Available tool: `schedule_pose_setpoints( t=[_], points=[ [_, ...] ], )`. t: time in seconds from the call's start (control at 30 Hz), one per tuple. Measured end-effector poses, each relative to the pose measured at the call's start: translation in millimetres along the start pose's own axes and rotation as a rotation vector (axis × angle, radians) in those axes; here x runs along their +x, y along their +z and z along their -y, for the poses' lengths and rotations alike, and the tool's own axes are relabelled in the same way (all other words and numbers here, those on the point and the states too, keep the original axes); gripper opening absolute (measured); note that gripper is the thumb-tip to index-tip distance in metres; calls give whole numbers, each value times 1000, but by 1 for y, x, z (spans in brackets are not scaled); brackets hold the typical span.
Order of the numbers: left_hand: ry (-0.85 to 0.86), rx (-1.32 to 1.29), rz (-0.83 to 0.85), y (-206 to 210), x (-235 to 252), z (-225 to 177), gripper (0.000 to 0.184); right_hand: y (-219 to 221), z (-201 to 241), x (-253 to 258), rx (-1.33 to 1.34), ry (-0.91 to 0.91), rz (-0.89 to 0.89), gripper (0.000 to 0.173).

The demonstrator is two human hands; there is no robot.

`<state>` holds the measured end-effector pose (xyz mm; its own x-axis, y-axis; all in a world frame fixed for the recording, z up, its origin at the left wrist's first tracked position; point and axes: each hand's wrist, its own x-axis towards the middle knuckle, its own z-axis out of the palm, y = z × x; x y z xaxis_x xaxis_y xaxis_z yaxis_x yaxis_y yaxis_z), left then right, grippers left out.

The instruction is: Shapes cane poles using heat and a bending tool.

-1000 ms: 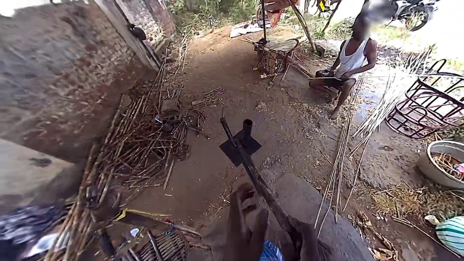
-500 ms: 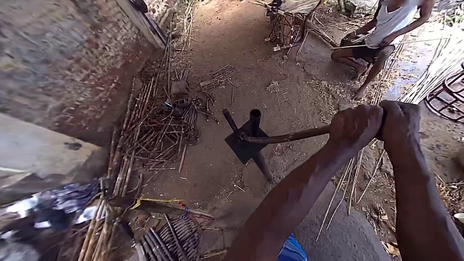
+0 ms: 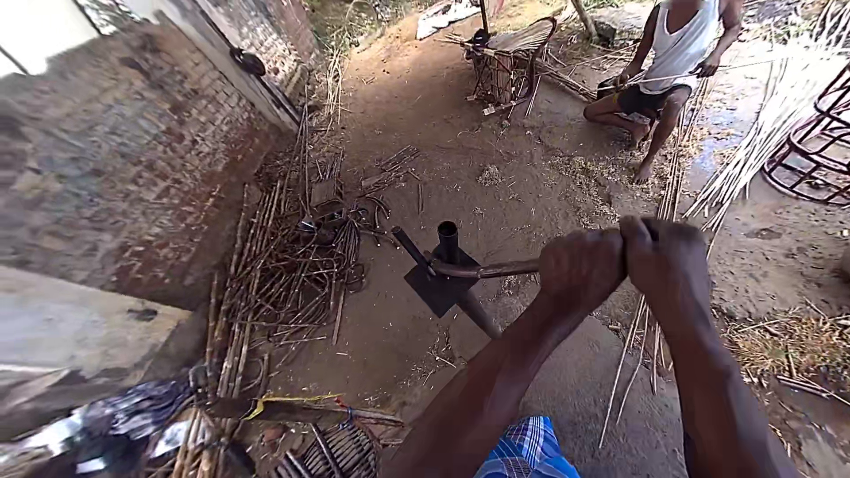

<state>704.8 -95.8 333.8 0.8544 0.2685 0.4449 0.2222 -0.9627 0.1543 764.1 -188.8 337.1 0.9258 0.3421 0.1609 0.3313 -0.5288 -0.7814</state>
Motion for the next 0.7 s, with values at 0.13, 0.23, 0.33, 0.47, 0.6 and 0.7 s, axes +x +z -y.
schedule_pose_setpoints(
  t=[0.13, 0.23, 0.33, 0.47, 0.6, 0.7],
  points=[
    [-87, 56, 110, 4, 24, -6, 26, 5, -8, 32, 92, 42, 34, 50],
    [323, -244, -41, -47, -66, 36, 17, 6, 31, -113, -57, -169, -173, 44],
    [426, -357, -43, -52, -110, 71, 23, 39, 44, -167, -58, -178, -228, 39],
    [142, -128, 12, -27, -49, 52, 27, 37, 28, -70, -59, -110, -62, 47],
    [-158, 88, 338, -2, 15, 24, 33, 37, 6, 21, 60, 80, 127, 49],
    [201, -157, 106, -40, -47, 57, 22, 39, 32, -78, -7, -102, -89, 47]
  ],
)
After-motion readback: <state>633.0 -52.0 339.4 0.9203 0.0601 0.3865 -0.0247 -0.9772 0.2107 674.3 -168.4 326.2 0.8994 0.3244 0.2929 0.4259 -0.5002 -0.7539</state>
